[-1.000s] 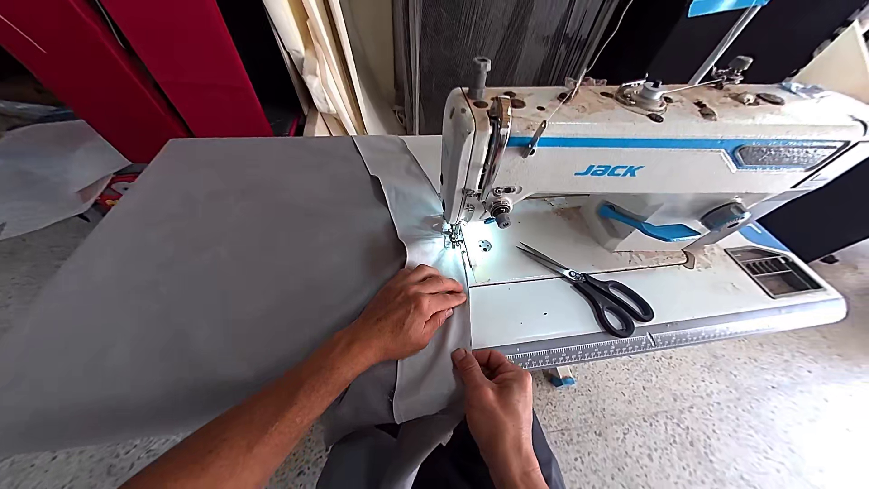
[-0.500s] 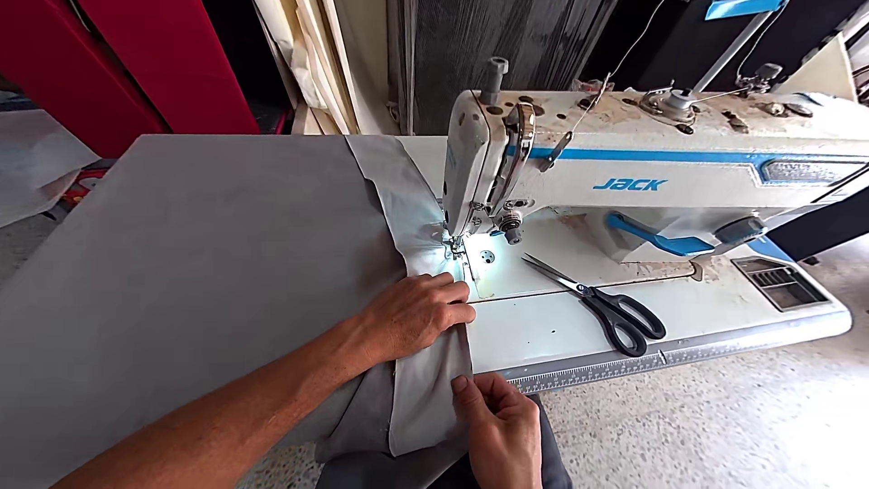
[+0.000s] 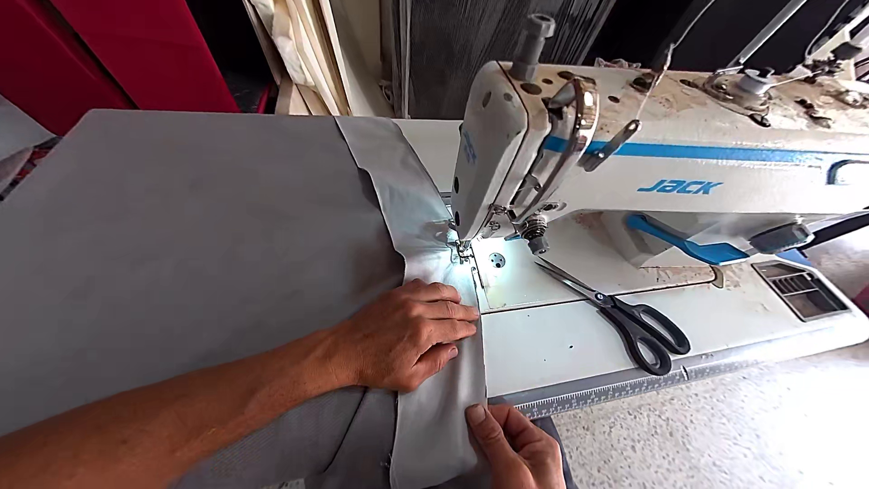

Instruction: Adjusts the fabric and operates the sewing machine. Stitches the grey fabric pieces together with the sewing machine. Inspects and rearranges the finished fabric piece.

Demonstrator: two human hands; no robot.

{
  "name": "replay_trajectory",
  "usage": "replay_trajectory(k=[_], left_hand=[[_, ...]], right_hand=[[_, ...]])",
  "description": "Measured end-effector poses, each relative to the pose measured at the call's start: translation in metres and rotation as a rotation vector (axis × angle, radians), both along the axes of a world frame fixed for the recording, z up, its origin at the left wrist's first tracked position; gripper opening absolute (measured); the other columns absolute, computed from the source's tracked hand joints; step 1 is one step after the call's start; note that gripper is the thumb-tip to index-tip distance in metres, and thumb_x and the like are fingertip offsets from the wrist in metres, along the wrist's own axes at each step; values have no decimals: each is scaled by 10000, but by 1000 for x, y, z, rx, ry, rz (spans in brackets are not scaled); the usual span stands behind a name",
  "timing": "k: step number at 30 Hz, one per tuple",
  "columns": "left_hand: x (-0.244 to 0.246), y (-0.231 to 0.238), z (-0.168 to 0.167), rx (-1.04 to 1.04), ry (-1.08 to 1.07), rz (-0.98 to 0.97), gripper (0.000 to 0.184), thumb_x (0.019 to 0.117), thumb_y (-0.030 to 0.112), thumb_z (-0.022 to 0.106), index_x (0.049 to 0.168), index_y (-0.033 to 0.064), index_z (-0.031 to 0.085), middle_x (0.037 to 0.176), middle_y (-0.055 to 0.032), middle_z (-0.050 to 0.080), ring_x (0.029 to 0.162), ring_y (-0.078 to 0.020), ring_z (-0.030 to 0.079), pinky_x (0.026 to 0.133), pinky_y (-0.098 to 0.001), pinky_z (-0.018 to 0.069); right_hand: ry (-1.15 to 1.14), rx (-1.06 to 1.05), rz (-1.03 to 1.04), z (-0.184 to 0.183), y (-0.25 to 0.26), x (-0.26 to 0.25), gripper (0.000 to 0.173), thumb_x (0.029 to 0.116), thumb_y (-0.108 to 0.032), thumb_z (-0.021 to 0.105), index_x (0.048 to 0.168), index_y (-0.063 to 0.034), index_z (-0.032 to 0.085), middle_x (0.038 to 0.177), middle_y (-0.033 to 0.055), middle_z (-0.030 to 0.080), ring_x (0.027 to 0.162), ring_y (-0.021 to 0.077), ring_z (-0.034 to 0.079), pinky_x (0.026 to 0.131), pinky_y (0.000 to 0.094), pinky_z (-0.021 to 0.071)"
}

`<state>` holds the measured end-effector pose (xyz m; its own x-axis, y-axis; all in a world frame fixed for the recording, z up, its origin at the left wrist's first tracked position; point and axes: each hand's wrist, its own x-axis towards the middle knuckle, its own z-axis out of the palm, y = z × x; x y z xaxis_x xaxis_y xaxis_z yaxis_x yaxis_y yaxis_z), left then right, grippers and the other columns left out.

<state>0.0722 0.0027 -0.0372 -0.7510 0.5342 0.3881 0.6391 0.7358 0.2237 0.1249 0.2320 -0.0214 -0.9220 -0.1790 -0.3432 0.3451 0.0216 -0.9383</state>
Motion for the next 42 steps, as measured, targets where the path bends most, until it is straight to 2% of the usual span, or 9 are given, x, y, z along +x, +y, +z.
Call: replay_trajectory(k=[3,6,9,19,23,32,35,37,42], left_hand=[[-6,-8,0,-17,3,-68,371,994,316,495,1224,185,754,1366,49,672,1327,-157,549,1047,-345,453],[-7,-9,-2,-17,-8,-80,395,1007,319,478,1273,179,734,1406,39,652,1415,-164,496,1160,-351,399],[-6,-11,-3,2,-28,-92,395,1018,310,475,1283,159,726,1408,25,652,1429,-163,488,1189,-343,383],[-4,-9,-2,28,-41,-49,399,1008,284,468,1278,152,731,1401,21,658,1425,-161,495,1196,-341,384],[-4,-7,-2,18,-34,-13,407,1012,291,462,1292,157,725,1410,32,652,1428,-149,490,1198,-334,381],[-12,-8,-2,17,-38,49,410,1023,303,456,1314,165,710,1428,52,637,1443,-118,467,1213,-316,364],[-14,-9,-1,-1,-36,56,420,1027,284,436,1333,158,695,1448,47,621,1457,-138,451,1224,-328,351],[-15,-10,-1,-33,-28,62,431,1032,285,416,1346,164,685,1459,46,612,1451,-165,459,1215,-346,357],[-19,-13,2,-115,14,75,445,1024,285,402,1358,190,681,1467,43,602,1367,-199,519,1104,-368,429]], right_hand=[[3,4,15,1,-1,2,143,961,-15,639,825,-24,680,616,-7,646,542,37,608,549,213,532],[-14,-10,19,1,0,2,134,970,-16,629,848,-28,683,636,-8,666,563,36,629,570,217,550],[-16,-23,21,1,-1,3,135,971,-5,620,853,-29,681,639,-13,670,565,35,634,573,222,555],[9,-26,32,3,-1,-1,135,963,10,622,850,-37,678,635,-25,666,557,23,625,557,207,546],[25,32,32,6,1,-7,130,955,7,635,839,-30,680,613,-25,639,535,21,596,534,197,520],[61,115,68,12,2,-26,111,971,-26,637,888,-24,711,634,-7,655,532,38,603,515,202,518],[42,132,76,13,-1,-31,112,969,-41,645,881,-27,713,625,-2,649,523,46,597,502,208,512],[31,146,86,14,-3,-35,115,970,-53,648,880,-30,717,626,2,651,522,52,598,501,214,512],[4,173,116,20,-7,-46,130,975,-93,653,881,-45,728,644,9,664,541,68,618,514,224,522]])
